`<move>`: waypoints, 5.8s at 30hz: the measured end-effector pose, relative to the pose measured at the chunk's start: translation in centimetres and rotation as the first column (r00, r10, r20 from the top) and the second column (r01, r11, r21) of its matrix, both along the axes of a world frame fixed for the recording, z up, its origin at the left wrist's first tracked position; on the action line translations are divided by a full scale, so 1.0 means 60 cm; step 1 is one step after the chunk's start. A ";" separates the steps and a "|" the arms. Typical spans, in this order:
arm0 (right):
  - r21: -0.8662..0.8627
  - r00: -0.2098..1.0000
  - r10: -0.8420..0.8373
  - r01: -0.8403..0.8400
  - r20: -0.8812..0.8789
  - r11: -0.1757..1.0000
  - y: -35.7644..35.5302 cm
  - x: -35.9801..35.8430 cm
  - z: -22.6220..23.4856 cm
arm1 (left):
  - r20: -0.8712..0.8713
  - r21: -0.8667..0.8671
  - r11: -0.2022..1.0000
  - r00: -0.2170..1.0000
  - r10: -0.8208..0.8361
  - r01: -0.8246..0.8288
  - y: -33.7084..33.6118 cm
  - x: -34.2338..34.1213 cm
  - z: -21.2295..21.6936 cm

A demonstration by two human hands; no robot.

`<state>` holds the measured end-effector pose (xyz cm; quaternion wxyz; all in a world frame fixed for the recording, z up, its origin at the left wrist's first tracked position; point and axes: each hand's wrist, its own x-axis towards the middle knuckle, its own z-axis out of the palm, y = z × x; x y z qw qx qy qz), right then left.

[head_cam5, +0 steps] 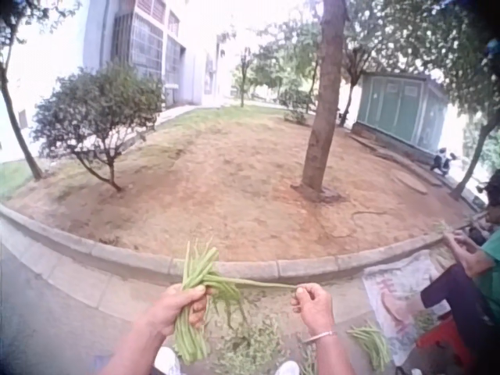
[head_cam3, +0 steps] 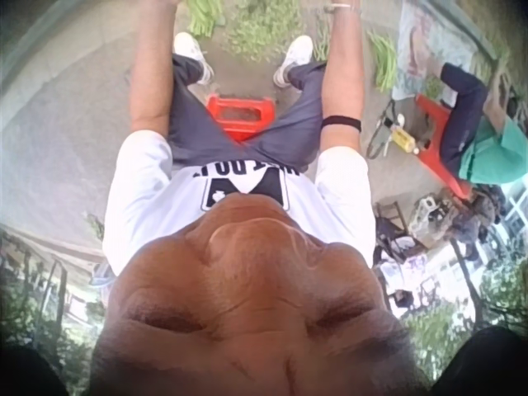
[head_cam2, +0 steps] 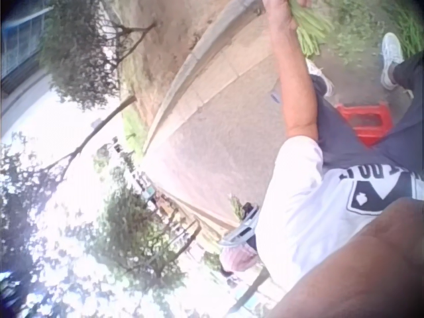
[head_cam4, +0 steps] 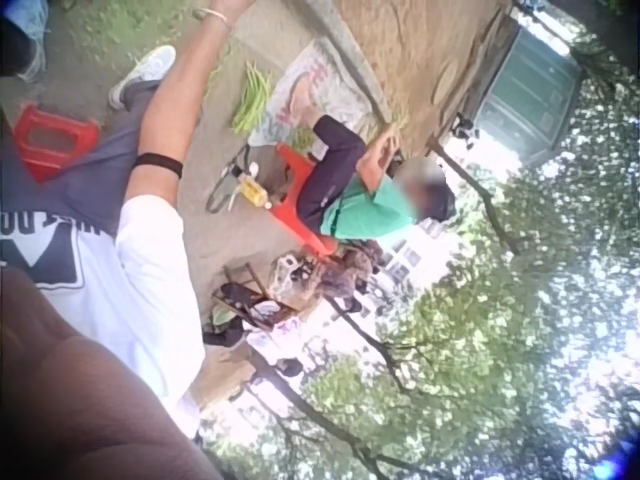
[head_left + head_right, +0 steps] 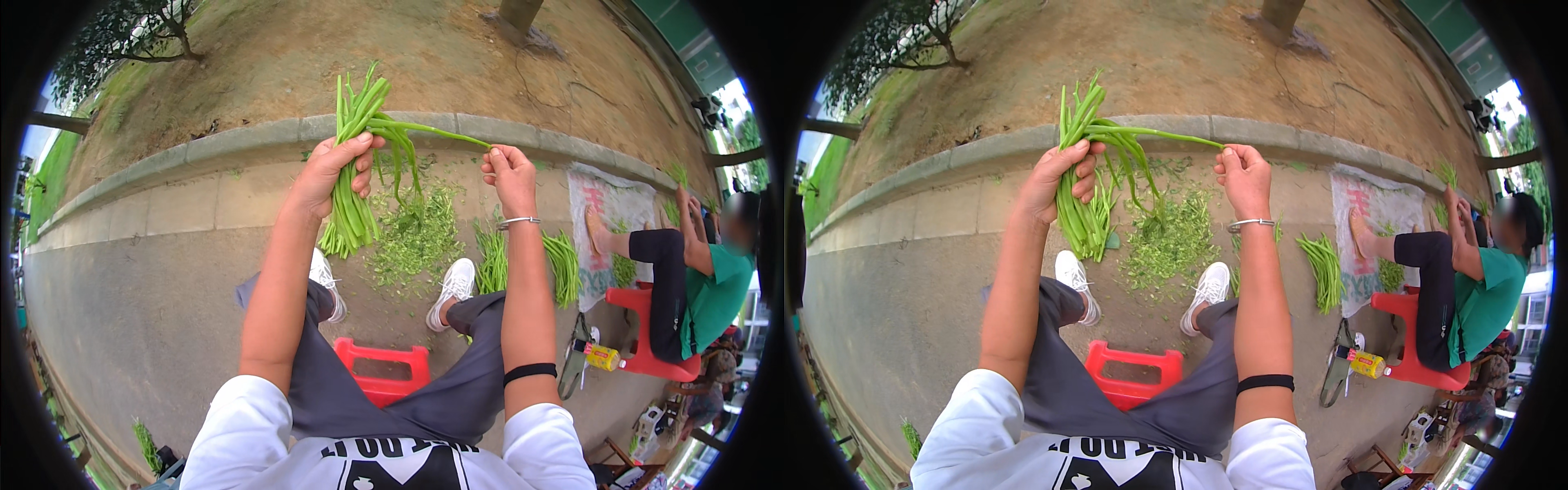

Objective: The person sits on a red stool and plucks leaves and tender stems from a bunch of green vegetables by hand, accumulating the processed parts on the ground between their legs.

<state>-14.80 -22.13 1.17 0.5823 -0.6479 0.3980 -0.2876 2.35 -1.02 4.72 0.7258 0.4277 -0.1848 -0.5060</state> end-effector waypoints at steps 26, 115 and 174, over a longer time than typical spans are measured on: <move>-0.555 0.963 0.053 0.106 0.264 0.825 0.041 0.001 0.059 | 0.580 0.416 0.900 0.724 -0.372 0.130 -0.036 -0.080 -0.011; -0.428 0.993 0.024 0.028 0.117 0.903 0.039 0.019 0.024 | 0.811 0.351 0.910 0.558 -0.176 -0.223 -0.033 -0.050 -0.052; -0.373 0.972 0.003 0.087 0.235 0.924 0.033 0.014 0.035 | 0.640 0.388 0.920 0.735 -0.222 -0.059 -0.041 -0.064 -0.035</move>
